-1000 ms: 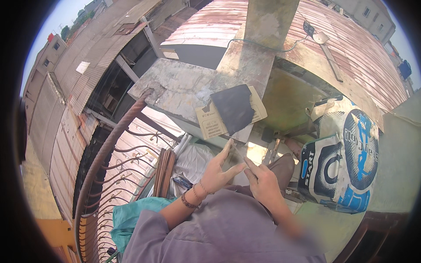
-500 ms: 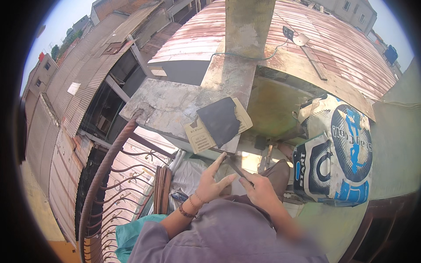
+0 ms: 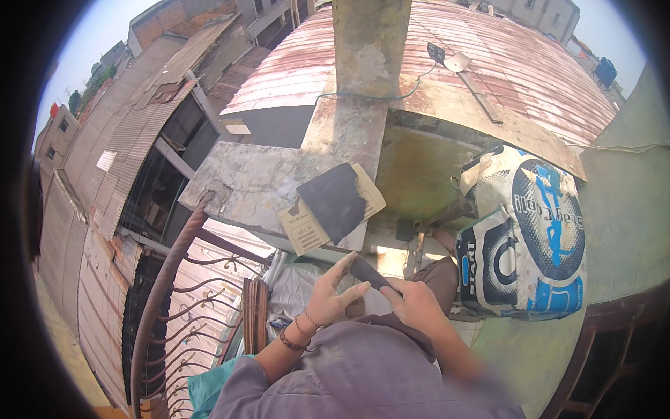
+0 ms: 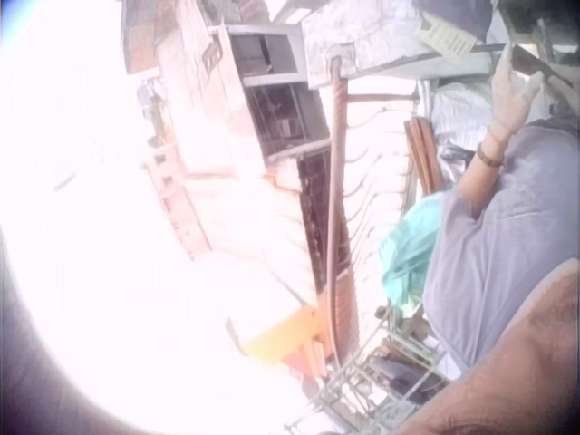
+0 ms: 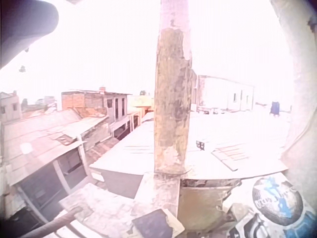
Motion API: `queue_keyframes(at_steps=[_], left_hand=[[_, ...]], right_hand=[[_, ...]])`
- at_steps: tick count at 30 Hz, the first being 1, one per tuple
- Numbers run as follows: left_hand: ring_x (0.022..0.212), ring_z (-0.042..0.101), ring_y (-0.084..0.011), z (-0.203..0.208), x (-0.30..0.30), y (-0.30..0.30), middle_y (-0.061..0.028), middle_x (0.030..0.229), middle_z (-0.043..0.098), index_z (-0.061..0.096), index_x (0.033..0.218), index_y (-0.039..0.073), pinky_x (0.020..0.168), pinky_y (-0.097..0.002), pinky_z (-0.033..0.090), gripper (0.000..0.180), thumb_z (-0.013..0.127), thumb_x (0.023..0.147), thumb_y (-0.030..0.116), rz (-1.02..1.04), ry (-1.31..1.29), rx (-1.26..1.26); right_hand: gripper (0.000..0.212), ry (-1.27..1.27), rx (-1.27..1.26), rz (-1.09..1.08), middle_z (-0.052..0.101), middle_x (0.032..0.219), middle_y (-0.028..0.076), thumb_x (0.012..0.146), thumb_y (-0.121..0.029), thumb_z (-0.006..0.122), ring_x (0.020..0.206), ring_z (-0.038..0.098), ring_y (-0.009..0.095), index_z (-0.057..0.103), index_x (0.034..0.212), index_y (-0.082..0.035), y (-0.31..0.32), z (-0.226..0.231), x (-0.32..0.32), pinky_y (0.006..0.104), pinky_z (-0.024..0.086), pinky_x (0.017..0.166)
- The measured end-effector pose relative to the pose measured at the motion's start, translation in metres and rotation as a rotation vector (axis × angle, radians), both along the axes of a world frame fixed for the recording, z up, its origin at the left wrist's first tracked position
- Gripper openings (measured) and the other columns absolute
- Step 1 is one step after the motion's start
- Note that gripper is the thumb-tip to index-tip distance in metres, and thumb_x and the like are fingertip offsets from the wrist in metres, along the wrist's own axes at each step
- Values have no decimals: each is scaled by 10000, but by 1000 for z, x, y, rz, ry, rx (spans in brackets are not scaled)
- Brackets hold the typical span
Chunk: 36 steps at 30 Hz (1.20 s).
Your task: The person sands a vertical concrete pillar and then a curved balcony wall using a sanding block and sandpaper. They switch between different sandpaper sheets and work on multiple sections of the surfaces.
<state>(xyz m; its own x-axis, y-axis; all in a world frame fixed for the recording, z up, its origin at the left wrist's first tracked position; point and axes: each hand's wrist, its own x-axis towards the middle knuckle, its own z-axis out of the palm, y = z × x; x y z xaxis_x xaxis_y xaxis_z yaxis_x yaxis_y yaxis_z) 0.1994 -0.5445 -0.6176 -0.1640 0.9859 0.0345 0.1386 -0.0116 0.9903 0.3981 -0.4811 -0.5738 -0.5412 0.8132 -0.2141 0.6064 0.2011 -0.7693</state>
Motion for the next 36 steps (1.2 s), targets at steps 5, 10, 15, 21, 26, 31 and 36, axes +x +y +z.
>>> queue_keyframes(at_steps=[5,10,15,21,26,31,36], left_hand=[[1285,558,-331,11,-1,2,-263,1356,576,486,1396,-72,1074,-386,429,744,789,851,334,-53,44,-34],[1243,599,-304,17,-19,13,-217,1341,610,502,1403,-49,1046,-376,459,736,816,828,284,80,278,116],[1467,279,-418,14,-71,46,-224,1586,297,340,1542,142,1183,-532,250,991,841,698,275,-19,1052,91],[1429,329,-443,-30,-106,53,-236,1547,360,413,1511,197,1177,-550,254,791,683,773,106,-128,1403,32],[1297,485,-494,-21,-96,40,-273,1417,513,506,1438,98,1121,-522,366,561,512,878,54,-199,1357,91],[1047,675,-325,39,-119,34,-237,1168,685,584,1310,-27,923,-365,508,346,543,967,-24,177,629,60],[1127,559,-173,17,-148,42,-179,1323,603,525,1331,-117,1018,-312,418,400,603,987,71,299,485,85]], right_hand=[[250,19,1,-2,660,763,207,956,-267,630,699,635,390,713,1044,-49,5,-2,5,448,473,659],[233,-1,200,-223,591,654,117,987,-211,598,572,523,215,667,961,10,14,-14,23,353,451,594],[249,-78,-31,-300,585,699,148,981,-241,594,623,532,277,628,929,1,5,-33,51,379,436,609],[277,-154,-130,-309,658,795,236,962,-275,619,802,648,421,681,1014,-10,-22,-58,58,453,489,725],[279,-250,-127,-368,679,897,250,959,-297,619,875,642,450,686,1009,-30,-39,-71,69,491,488,771],[289,-224,-115,-468,688,942,238,963,-323,601,910,637,454,693,1035,-59,-49,-70,88,496,493,802],[287,-249,-169,-532,700,964,215,956,-326,601,935,655,422,699,1051,-73,-56,-71,96,492,498,816]])
